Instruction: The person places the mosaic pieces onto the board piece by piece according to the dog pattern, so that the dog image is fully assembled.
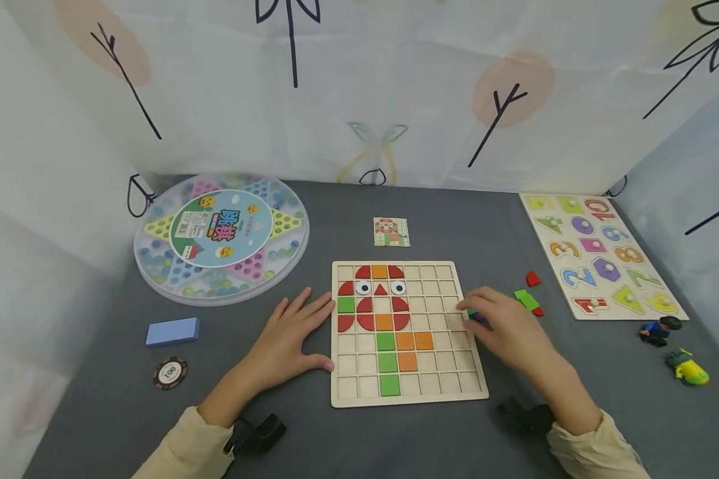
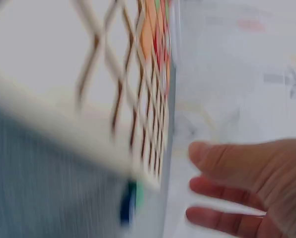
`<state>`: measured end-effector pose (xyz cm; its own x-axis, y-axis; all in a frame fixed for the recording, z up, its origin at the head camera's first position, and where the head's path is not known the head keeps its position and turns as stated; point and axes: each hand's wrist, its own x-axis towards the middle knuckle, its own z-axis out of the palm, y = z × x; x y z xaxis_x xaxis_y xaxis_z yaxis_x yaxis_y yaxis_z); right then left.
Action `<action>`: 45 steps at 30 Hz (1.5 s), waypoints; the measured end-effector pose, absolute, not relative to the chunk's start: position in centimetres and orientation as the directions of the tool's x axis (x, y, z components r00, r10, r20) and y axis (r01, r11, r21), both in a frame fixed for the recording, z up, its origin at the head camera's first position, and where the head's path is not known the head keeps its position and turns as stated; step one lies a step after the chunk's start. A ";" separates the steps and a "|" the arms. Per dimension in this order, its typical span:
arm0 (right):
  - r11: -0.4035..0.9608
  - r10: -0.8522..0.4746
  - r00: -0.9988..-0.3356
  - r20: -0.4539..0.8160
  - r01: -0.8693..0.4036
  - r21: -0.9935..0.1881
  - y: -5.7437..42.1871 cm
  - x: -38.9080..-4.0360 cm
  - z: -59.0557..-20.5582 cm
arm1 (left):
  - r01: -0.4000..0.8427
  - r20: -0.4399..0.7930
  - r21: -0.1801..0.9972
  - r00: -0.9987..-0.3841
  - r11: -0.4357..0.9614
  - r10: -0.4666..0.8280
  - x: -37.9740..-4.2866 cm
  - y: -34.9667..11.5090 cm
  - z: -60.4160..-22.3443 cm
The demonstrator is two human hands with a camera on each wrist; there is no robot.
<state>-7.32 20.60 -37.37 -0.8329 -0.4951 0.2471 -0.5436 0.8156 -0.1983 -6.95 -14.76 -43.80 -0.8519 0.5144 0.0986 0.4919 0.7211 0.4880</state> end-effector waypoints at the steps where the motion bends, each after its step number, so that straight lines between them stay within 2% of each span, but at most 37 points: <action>1: 0.847 -0.456 -0.857 0.239 -0.501 -0.179 21.4 -7.3 -37.2 | 0.493 0.100 0.489 -0.852 0.720 0.515 -6.9 -14.7 -43.8; 4: 0.930 -0.329 -0.934 0.141 -0.346 -0.121 23.6 -7.2 -36.8 | 0.496 0.103 0.490 -0.849 0.717 0.517 -6.9 -14.7 -43.7; 8: 0.973 -0.222 -0.975 0.008 -0.222 -0.063 25.5 -7.0 -36.6 | 0.494 0.098 0.491 -0.850 0.718 0.518 -6.9 -14.8 -43.6; 13: 0.983 -0.184 -0.983 -0.009 -0.184 -0.021 26.5 -7.3 -37.0 | 0.491 0.092 0.490 -0.851 0.720 0.517 -6.9 -14.8 -43.6; 20: 0.984 -0.172 -0.985 0.009 -0.172 -0.041 26.2 -8.2 -37.8 | 0.493 0.106 0.491 -0.852 0.718 0.513 -6.9 -14.8 -43.6; 24: 0.971 -0.225 -0.974 0.041 -0.227 -0.069 25.1 -7.7 -37.7 | 0.490 0.096 0.490 -0.853 0.721 0.514 -6.9 -14.7 -43.6; 26: 0.947 -0.296 -0.951 0.087 -0.304 -0.103 24.2 -7.2 -37.7 | 0.488 0.087 0.488 -0.852 0.724 0.516 -6.9 -14.7 -43.5; 28: 0.895 -0.397 -0.908 0.136 -0.416 -0.163 23.0 -6.6 -37.8 | 0.485 0.082 0.490 -0.853 0.724 0.516 -6.8 -14.7 -43.5; 31: 0.768 -0.564 -0.806 0.179 -0.591 -0.245 20.8 -5.8 -37.8 | 0.483 0.085 0.488 -0.855 0.726 0.512 -6.8 -14.7 -43.4; 34: 0.668 -0.664 -0.727 0.172 -0.681 -0.299 18.9 -5.3 -38.0 | 0.484 0.089 0.488 -0.855 0.726 0.510 -6.9 -14.7 -43.3; 36: 0.644 -0.692 -0.705 0.155 -0.700 -0.310 18.1 -4.9 -38.1 | 0.485 0.087 0.487 -0.854 0.726 0.512 -6.9 -14.7 -43.4; 40: 0.644 -0.699 -0.704 0.124 -0.696 -0.317 17.4 -4.6 -38.6 | 0.487 0.083 0.486 -0.852 0.726 0.516 -6.9 -14.6 -43.5; 45: 0.629 -0.702 -0.694 0.158 -0.709 -0.320 17.1 -4.5 -39.2 | 0.483 0.080 0.484 -0.855 0.730 0.512 -6.8 -14.6 -43.4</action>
<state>-4.50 17.11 -39.21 -0.6945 -0.7019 0.1583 -0.7086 0.6289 -0.3199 -6.82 -14.61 -43.43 -0.8551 0.5122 0.0801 0.4825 0.7300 0.4841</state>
